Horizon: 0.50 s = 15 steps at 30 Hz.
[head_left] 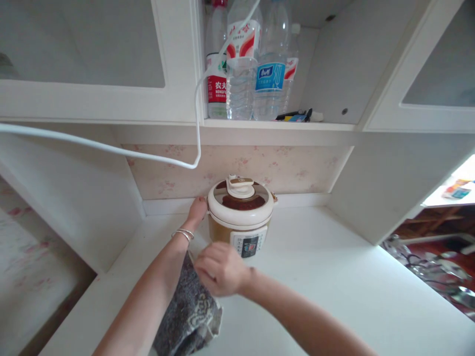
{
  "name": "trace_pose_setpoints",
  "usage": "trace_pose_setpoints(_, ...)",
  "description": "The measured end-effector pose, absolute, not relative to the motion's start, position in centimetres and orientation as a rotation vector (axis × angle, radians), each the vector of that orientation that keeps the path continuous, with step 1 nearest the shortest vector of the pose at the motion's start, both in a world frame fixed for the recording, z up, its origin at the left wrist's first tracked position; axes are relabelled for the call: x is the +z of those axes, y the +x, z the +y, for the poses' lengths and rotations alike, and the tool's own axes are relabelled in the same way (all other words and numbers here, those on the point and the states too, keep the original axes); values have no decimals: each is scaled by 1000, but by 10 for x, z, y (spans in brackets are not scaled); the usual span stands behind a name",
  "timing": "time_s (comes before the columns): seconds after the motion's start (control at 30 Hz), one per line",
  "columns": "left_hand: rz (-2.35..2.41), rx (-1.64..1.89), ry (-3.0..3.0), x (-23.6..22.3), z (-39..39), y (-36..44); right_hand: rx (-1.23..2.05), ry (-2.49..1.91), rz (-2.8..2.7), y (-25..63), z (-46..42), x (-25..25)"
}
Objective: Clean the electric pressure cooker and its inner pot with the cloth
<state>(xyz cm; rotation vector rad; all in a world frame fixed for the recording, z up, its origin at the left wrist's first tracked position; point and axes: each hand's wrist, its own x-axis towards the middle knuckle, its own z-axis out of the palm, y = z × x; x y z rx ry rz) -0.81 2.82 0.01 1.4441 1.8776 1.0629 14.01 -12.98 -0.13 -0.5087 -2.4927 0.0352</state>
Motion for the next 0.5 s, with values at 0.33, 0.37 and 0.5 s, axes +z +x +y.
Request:
trace_pose_setpoints(0.33,1905,1044,1396,3,23,-5,261,-541,-2652,109,-195,-137)
trace_pose_setpoints(0.37,1906,1046,1393,3,22,-5,247,-607,-2667,108,-197,-135)
trace_pose_setpoints(0.5,1897,1051,1383,2,21,-5,142,-827,-2743,111,-202,-120)
